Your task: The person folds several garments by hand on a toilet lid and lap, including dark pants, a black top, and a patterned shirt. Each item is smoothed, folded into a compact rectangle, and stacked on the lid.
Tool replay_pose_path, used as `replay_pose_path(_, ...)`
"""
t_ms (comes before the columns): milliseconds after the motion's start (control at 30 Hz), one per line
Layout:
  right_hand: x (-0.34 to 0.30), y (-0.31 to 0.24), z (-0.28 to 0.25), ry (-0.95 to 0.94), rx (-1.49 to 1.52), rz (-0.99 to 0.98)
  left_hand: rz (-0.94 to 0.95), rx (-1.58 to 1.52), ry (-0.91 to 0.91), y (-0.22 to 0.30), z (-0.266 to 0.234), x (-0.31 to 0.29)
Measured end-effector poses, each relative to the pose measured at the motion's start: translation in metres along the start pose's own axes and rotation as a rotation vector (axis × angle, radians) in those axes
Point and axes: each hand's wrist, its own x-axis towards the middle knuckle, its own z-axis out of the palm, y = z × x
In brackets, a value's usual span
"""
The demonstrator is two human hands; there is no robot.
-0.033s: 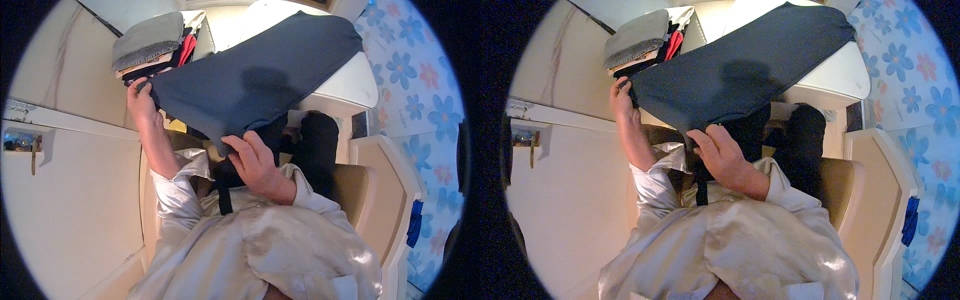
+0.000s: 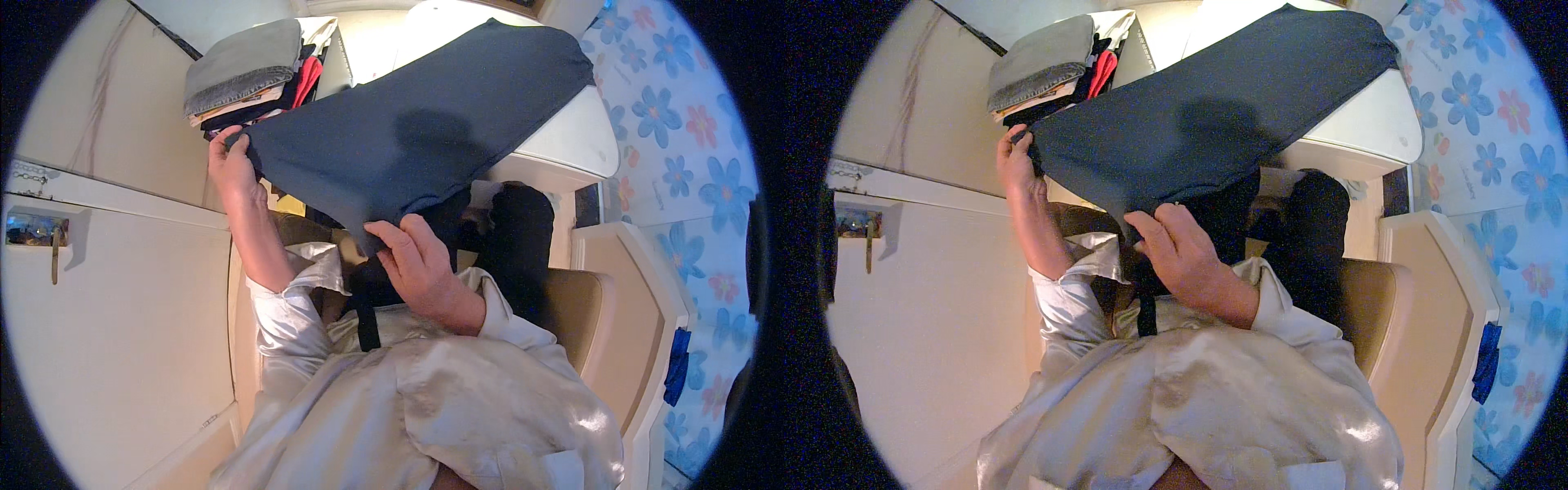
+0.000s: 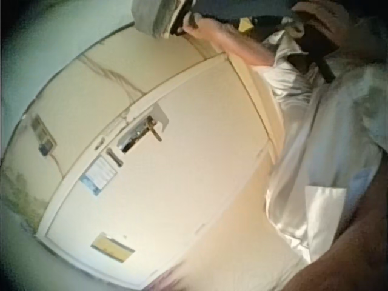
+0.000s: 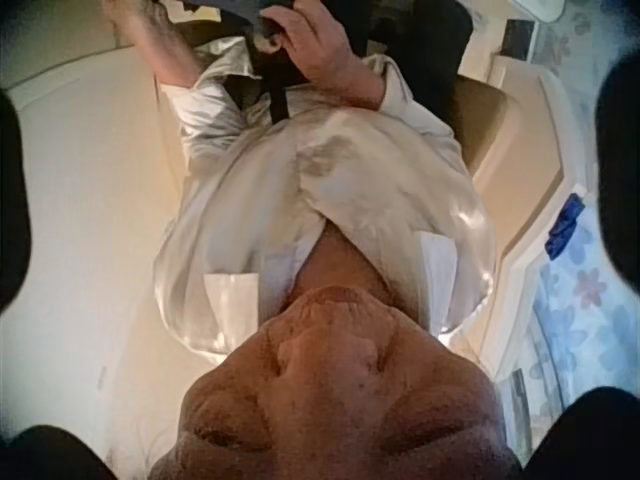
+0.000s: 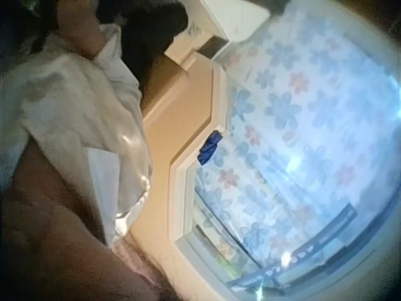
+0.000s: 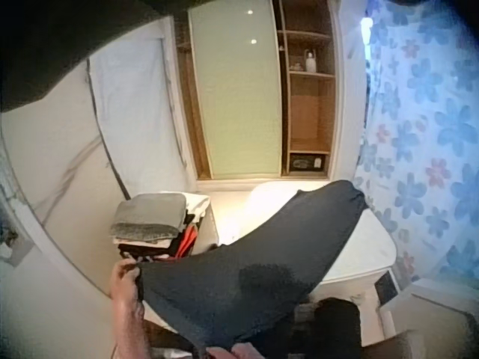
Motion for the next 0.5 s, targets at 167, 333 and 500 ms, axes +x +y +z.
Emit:
replay_pose_path(167, 0.004, 0.004, -0.004, 0.042, -0.153, -0.103, 0.122, 0.157, -0.032, -0.005, -0.018, 0.013)
replay_pose_path(333, 0.018, -0.014, 0.018, 0.082, 0.132, 0.101, 0.120, 0.167, -0.028, 0.007, -0.018, 0.010)
replay_pose_path(500, 0.003, -0.015, 0.062, -0.124, 0.504, 0.269, 0.144, 0.254, -0.045, 0.013, -0.017, 0.011)
